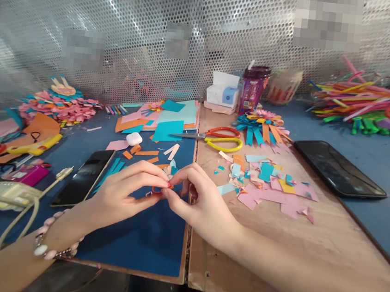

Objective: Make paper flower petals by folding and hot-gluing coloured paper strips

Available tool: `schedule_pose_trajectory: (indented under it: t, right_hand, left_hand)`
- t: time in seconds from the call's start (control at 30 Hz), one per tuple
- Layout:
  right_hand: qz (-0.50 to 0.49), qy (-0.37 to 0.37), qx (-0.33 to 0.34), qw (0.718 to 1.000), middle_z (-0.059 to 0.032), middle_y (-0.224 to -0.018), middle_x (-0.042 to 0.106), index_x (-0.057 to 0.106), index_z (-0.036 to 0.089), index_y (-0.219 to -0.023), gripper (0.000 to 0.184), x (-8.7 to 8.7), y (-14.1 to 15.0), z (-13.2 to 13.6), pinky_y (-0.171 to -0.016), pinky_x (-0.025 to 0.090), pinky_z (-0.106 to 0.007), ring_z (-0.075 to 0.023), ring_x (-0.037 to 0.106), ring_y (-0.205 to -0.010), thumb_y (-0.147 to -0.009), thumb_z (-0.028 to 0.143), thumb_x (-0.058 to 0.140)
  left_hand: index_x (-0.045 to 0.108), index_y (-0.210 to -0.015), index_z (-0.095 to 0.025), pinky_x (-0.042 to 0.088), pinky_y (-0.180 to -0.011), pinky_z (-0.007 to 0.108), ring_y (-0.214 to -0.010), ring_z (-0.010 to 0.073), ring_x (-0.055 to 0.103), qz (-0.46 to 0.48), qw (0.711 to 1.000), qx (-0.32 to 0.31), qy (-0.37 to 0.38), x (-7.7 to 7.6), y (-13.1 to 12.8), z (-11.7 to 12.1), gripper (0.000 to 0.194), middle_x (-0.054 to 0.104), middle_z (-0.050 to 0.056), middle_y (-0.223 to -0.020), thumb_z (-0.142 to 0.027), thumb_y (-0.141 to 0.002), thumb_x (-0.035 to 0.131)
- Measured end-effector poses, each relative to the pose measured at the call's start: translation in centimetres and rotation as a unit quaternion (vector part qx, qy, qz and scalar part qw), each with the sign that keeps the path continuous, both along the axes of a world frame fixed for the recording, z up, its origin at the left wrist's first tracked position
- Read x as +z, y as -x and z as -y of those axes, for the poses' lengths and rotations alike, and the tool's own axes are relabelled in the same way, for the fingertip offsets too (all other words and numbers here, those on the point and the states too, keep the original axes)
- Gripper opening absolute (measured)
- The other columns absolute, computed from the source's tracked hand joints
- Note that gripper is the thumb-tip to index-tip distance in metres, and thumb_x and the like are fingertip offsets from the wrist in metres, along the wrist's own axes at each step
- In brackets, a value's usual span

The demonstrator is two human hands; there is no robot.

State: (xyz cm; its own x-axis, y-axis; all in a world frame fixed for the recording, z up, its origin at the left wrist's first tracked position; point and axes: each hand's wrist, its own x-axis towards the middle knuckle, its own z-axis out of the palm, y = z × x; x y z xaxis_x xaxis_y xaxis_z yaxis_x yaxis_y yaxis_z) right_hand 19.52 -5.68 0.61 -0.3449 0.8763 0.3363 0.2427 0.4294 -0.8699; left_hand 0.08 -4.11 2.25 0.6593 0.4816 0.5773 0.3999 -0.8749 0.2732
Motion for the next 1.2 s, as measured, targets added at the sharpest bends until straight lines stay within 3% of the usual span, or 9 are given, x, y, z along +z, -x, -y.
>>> schedule_pose_trajectory:
  t: [0.6, 1.2]
  right_hand:
    - [-0.021, 0.000, 0.016, 1.000, -0.0009, -0.086, 0.050, 0.055, 0.019, -0.087, 0.004, -0.08, -0.03, 0.21, -0.059, 0.040, -0.026, -0.0105, 0.046, -0.068, -0.085, 0.022, 0.058]
    - [-0.023, -0.033, 0.008, 0.999, -0.0023, -0.088, 0.051, 0.058, 0.019, -0.089, 0.008, -0.04, -0.07, 0.10, -0.059, 0.041, -0.025, -0.0115, 0.048, -0.073, -0.082, 0.021, 0.063]
  left_hand:
    - [0.058, -0.095, -0.013, 0.050, -0.088, 0.027, -0.096, 0.0131, 0.059, -0.006, 0.999, -0.015, -0.044, 0.04, 0.11, 0.03, 0.018, 0.062, 0.007, -0.096, -0.003, -0.081, 0.059]
    - [0.058, -0.098, -0.013, 0.051, -0.088, 0.028, -0.097, 0.0137, 0.059, 0.003, 0.999, -0.019, -0.042, 0.07, 0.21, 0.01, 0.022, 0.062, 0.007, -0.096, -0.001, -0.080, 0.059]
